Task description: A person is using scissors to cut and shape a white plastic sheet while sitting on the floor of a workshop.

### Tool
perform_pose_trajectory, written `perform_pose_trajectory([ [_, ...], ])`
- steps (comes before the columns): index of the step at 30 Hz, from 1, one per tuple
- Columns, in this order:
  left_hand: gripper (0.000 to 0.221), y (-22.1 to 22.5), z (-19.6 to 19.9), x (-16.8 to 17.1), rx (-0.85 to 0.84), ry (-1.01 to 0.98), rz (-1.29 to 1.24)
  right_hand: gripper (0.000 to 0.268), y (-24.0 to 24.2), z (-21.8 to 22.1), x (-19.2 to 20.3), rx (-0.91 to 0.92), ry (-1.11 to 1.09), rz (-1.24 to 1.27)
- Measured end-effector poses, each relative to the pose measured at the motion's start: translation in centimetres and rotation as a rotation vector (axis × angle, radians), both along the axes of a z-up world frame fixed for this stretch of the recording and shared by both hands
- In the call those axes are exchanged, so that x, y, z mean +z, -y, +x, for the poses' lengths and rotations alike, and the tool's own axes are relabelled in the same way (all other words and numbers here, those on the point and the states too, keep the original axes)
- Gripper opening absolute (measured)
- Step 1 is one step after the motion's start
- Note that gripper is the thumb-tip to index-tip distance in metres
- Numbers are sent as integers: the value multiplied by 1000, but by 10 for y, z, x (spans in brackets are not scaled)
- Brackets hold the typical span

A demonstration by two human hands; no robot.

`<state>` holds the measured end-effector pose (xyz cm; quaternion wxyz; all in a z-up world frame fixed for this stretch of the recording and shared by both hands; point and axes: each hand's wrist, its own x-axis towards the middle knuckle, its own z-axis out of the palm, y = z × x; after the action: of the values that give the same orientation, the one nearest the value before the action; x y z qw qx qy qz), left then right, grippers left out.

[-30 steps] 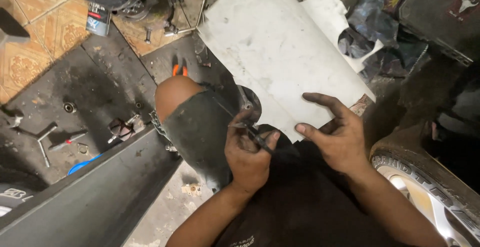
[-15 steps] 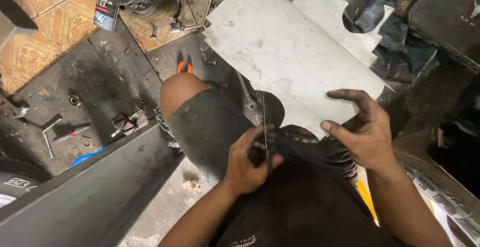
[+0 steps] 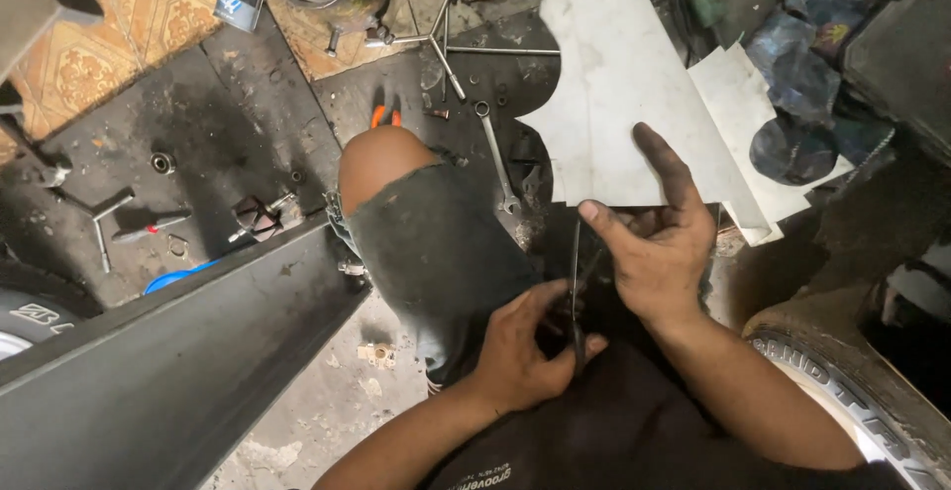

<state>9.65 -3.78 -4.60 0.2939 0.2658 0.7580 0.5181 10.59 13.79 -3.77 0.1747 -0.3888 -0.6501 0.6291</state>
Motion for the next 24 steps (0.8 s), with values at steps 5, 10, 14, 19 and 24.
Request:
perform_pose_trajectory([
  [5,52,10,-8,7,1,40,-83,61,-11,5,1,26,11,-17],
  [10,52,8,-14,23,-189,30,65,54,-20,23,-5,152,48,210],
  [14,51,4,-34,45,-248,-19,154,47,-27,33,-8,299,143,350],
  [19,49,-3,-72,70,-288,-122,131,33,-4,40,-17,755,-99,50],
  [24,61,-35,-79,42,-149,-153,107,19,9,58,-33,752,-137,169],
])
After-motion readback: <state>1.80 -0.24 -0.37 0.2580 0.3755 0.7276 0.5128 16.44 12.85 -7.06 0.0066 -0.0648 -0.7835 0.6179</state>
